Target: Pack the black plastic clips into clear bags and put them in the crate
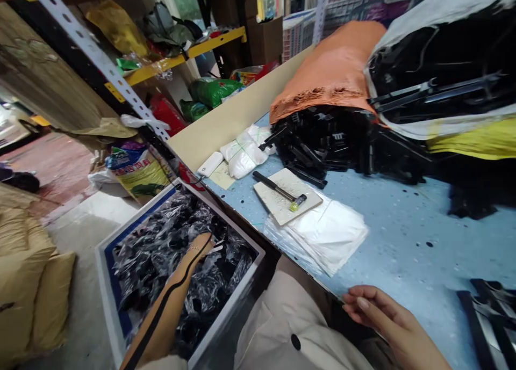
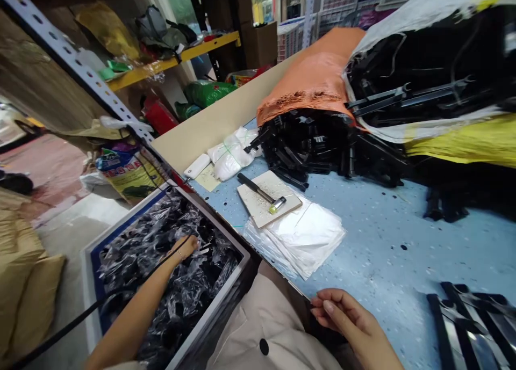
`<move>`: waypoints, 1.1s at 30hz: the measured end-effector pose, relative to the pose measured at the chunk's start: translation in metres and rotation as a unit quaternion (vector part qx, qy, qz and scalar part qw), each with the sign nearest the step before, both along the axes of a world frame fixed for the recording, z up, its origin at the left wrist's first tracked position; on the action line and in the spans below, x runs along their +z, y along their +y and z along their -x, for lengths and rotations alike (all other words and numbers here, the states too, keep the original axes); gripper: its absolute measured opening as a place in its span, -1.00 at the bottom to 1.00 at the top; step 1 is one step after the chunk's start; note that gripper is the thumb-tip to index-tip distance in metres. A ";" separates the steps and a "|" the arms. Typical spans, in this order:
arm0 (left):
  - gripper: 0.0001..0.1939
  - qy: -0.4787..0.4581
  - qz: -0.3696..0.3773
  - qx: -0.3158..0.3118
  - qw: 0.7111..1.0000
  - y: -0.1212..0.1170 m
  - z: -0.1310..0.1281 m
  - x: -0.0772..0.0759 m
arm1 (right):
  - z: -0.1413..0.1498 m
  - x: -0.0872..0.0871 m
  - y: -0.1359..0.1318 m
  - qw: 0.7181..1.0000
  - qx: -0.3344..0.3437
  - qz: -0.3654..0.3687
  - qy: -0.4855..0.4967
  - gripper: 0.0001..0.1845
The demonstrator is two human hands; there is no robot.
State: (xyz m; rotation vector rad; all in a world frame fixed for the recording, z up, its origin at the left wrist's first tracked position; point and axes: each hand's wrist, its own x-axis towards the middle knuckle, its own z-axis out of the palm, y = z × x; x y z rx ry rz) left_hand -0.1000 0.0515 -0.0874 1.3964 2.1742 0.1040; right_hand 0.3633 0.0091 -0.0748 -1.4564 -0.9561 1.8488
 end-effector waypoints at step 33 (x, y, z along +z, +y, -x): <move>-0.84 -0.342 -0.223 -0.212 0.888 0.089 -0.300 0.021 | -0.116 0.009 -0.041 0.821 -0.065 -0.153 -0.546 -0.49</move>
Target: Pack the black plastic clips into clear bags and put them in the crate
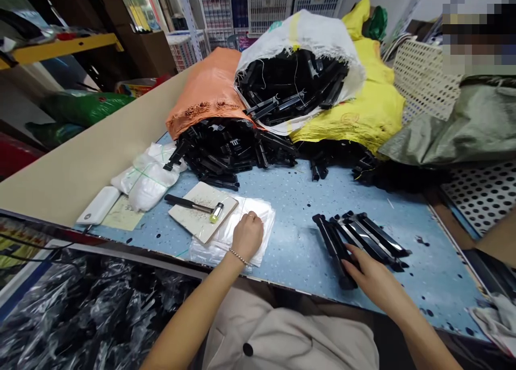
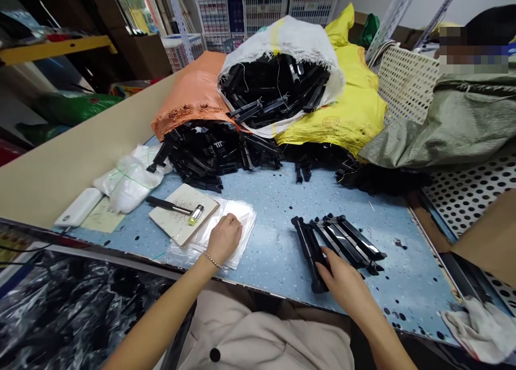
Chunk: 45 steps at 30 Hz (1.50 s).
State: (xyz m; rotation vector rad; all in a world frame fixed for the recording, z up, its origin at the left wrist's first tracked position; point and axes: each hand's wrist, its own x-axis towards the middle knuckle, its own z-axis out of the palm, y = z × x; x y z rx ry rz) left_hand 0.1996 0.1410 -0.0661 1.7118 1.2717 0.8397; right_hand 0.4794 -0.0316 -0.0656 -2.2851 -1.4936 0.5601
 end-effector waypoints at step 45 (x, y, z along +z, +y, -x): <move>-0.73 0.024 -0.134 0.030 0.990 0.011 0.057 0.000 | 0.131 0.016 0.109 0.658 -0.023 0.005 0.752 -0.77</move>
